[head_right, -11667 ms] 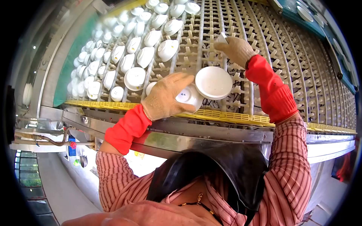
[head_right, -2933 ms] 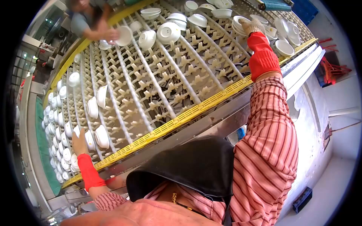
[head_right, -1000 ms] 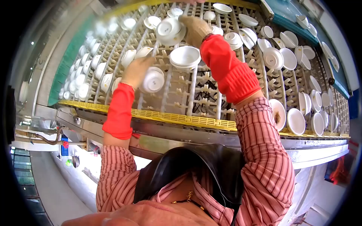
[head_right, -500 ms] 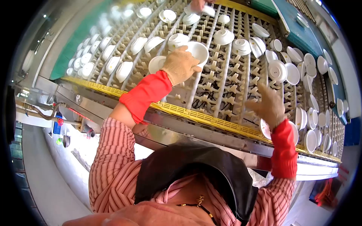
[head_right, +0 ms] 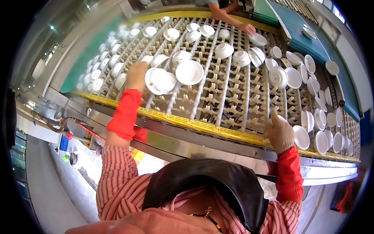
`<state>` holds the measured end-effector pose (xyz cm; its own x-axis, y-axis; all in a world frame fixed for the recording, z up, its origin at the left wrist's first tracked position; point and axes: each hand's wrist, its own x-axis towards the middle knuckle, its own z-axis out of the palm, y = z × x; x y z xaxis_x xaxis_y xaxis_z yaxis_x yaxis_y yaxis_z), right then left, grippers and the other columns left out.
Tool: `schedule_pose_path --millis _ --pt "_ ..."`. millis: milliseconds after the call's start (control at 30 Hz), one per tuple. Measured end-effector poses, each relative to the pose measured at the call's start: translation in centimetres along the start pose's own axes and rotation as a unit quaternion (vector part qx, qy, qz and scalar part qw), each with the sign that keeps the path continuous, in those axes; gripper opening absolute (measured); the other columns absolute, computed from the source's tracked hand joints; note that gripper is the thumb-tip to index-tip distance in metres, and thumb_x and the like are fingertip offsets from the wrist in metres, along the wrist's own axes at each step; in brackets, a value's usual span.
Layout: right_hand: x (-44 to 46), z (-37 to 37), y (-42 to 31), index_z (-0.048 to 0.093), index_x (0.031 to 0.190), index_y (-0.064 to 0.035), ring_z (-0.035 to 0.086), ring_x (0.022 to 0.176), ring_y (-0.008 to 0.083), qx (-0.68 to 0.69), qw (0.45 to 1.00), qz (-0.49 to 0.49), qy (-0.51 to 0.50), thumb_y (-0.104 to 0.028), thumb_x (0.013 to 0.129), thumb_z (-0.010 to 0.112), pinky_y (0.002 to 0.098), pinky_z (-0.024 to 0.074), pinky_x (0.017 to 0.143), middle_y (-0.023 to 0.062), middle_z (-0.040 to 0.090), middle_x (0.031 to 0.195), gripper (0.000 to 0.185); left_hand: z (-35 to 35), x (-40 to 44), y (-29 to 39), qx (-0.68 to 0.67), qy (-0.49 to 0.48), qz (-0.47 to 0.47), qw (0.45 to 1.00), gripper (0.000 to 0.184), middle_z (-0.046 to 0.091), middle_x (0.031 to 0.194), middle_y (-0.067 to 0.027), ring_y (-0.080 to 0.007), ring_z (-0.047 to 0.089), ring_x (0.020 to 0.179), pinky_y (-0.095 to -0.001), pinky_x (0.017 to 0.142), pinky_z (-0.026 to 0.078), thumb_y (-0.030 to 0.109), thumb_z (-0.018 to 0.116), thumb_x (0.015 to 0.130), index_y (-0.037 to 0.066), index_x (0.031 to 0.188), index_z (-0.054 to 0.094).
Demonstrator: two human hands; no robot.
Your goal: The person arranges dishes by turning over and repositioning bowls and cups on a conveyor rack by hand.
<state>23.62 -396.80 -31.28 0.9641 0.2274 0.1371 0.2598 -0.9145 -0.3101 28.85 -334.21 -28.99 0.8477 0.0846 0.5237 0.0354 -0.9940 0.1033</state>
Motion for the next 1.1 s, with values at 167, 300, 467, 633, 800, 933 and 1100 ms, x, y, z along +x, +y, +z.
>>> schedule_pose_path --millis 167,300,467,633,800,933,1100 --pt "8.4 -1.1 -0.3 0.075 0.121 -0.0051 0.075 0.119 0.0412 0.03 0.939 -0.308 0.149 -0.007 0.098 0.07 0.0453 0.0635 0.098 0.0215 0.075 0.137 0.023 -6.5 -2.3 0.4 -0.269 -0.041 -0.226 0.935 0.049 0.078 0.125 -0.0226 -0.0387 0.072 0.121 -0.0449 0.103 0.053 0.047 0.067 0.104 0.002 0.121 0.077" --pt "16.9 -2.0 -11.0 0.063 0.152 -0.0129 0.074 0.125 0.0375 0.084 0.906 -0.341 0.237 -0.016 0.081 0.092 0.047 0.061 0.107 0.0175 0.075 0.137 0.076 -6.5 -2.9 5.9 -0.13 -0.201 -0.138 0.961 0.058 0.078 0.124 -0.0228 -0.0399 0.071 0.119 -0.0447 0.104 0.052 0.054 0.064 0.104 0.001 0.125 0.074" --pt "24.4 3.1 -15.3 0.071 0.126 0.0033 0.078 0.111 0.0219 0.452 0.871 -0.17 0.09 -0.017 0.109 0.069 0.0332 0.0633 0.098 0.0131 0.077 0.116 0.026 -3.1 -4.0 5.0 -0.215 -0.249 -0.179 0.927 0.057 0.076 0.118 -0.0234 -0.0398 0.071 0.111 -0.0458 0.1 0.051 0.055 0.061 0.104 0.002 0.122 0.072" --pt "21.8 4.1 -9.6 0.07 0.14 0.0052 0.077 0.109 0.0194 0.526 0.844 -0.042 0.101 -0.035 0.107 0.075 0.0312 0.0598 0.094 0.0143 0.08 0.123 0.052 -1.2 -5.4 4.1 -0.292 -0.238 -0.218 0.9 0.053 0.075 0.114 -0.0233 -0.0375 0.069 0.105 -0.0448 0.095 0.051 0.052 0.061 0.104 0.001 0.113 0.072" --pt "18.4 3.2 2.0 0.064 0.151 -0.0002 0.075 0.114 0.0372 0.142 0.969 -0.036 0.198 -0.044 0.102 0.074 0.0404 0.0572 0.101 0.0226 0.077 0.131 0.066 -0.3 -5.6 5.4 -0.256 -0.111 -0.061 0.958 0.029 0.075 0.105 -0.0193 -0.0378 0.073 0.1 -0.0452 0.088 0.056 0.032 0.065 0.106 0.004 0.109 0.071" --pt "13.7 1.3 11.0 0.064 0.15 -0.001 0.073 0.12 0.0422 -0.145 0.977 0.01 0.156 -0.051 0.093 0.078 0.0496 0.0567 0.103 0.0254 0.076 0.129 0.077 -6.5 -3.2 3.6 -0.146 -0.122 -0.095 0.977 0.03 0.078 0.115 -0.0212 -0.0388 0.078 0.104 -0.0461 0.089 0.061 0.033 0.069 0.102 0.015 0.126 0.071" --pt "10.1 -1.5 13.5 0.073 0.13 -0.0008 0.074 0.114 0.0449 -0.113 0.981 0.14 -0.075 -0.051 0.091 0.077 0.0545 0.0563 0.099 0.0278 0.077 0.119 0.063 -6.1 -0.2 1.1 0.042 -0.081 -0.268 0.959 0.085 0.069 0.152 -0.0228 -0.0404 0.067 0.137 -0.0463 0.117 0.05 0.065 0.072 0.095 0.005 0.154 0.064"
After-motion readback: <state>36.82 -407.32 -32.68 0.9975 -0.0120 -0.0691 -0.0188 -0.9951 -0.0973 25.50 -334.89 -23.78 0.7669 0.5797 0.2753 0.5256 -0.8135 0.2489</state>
